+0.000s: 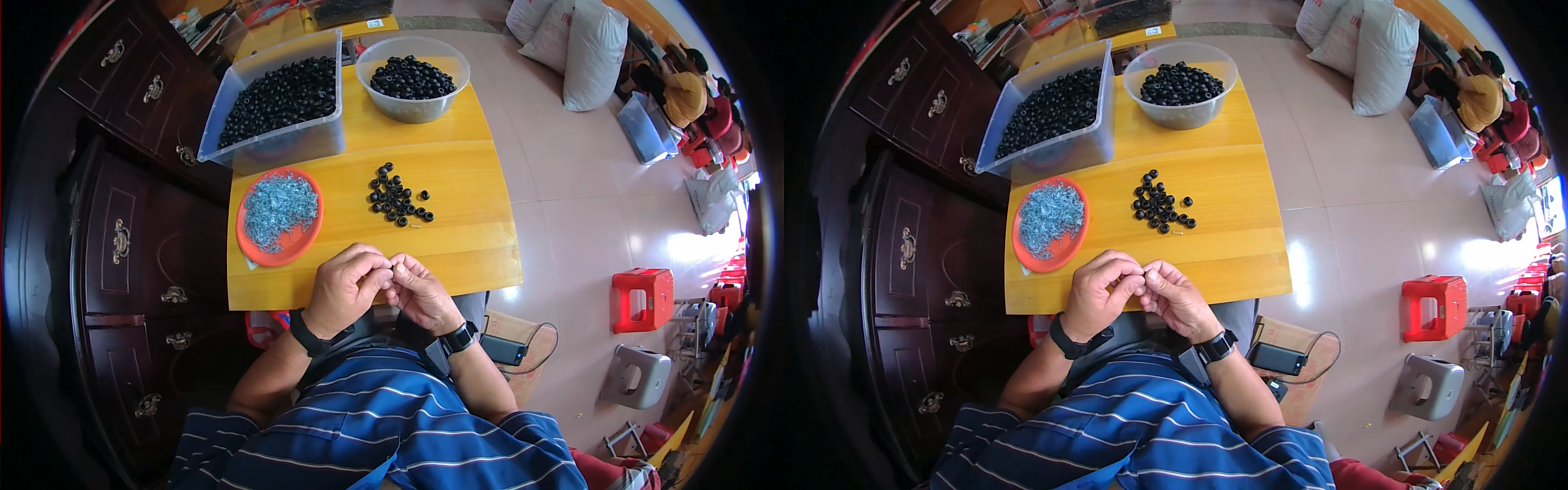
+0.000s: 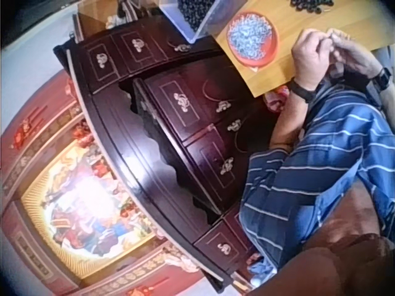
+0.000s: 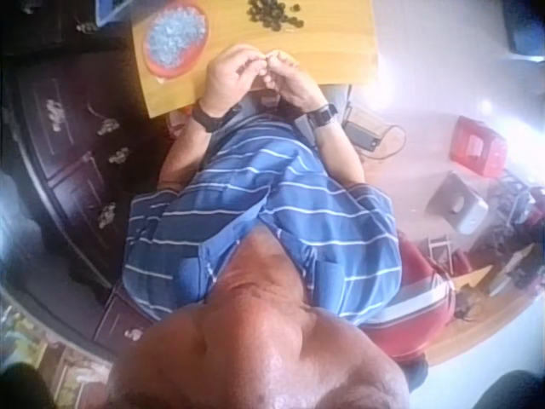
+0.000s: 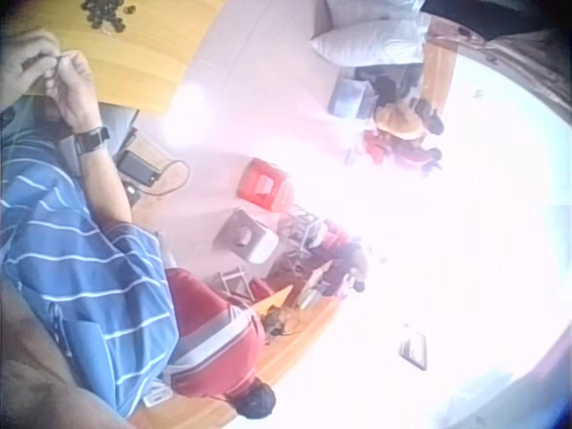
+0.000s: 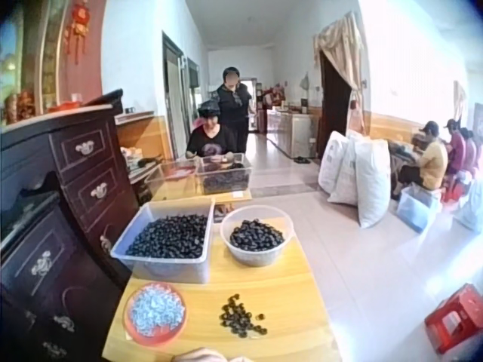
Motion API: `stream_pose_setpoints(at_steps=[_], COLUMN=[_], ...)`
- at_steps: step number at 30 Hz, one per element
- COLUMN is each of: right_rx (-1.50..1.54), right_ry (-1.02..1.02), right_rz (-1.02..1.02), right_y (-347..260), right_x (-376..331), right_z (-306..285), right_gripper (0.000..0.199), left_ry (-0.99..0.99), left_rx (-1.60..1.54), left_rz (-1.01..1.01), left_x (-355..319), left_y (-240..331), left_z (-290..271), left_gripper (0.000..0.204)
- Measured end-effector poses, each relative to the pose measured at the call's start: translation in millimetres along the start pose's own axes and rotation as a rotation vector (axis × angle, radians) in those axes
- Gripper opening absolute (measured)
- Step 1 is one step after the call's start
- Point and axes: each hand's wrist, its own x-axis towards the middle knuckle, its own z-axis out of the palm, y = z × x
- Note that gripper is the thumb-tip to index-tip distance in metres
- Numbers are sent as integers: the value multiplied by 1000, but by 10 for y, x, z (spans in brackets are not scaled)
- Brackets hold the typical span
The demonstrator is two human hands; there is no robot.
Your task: The recorder is assembling small plastic components by inserting blue plastic inserts into black plastic parts at a table.
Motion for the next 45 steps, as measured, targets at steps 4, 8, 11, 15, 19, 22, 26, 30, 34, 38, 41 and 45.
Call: stream_pose_setpoints(at_steps=[4,8,11,15,19,22,26,30,34,38,41,45], right_rx=[-22,-121,-161,-120,-79,-71,9,46,70,73,72,82], right_ry=[-7,-87,-177,-255,-259,-210,-221,-252,-255,-252,-247,-242], right_rz=[-17,33,70,73,59,74,66,51,50,54,56,60], right_y=[-3,-54,-95,-121,-170,-161,-146,-153,-158,-164,-161,-158], right_x=[-25,-58,-57,-11,37,61,82,106,110,115,111,103], right_z=[13,14,-30,-110,-123,-155,-179,-187,-180,-178,-168,-147], right_gripper=[17,19,22,25,25,24,22,20,20,20,20,21], left_ry=[-26,-226,-353,-377,-136,-73,-115,-150,-131,-146,-137,-87], left_rx=[7,-445,-745,-627,183,371,521,561,584,609,623,609], left_rz=[28,-240,-361,-400,-177,-94,-58,-132,-134,-127,-77,-47], left_x=[20,7,38,260,710,923,1103,1184,1185,1185,1165,1142], left_y=[3,-64,-115,-167,-268,-547,-762,-805,-863,-877,-897,-835], left_z=[-34,-111,-136,-200,-198,-126,35,141,185,207,213,161], left_gripper=[5,16,23,15,10,11,15,15,15,16,17,18])
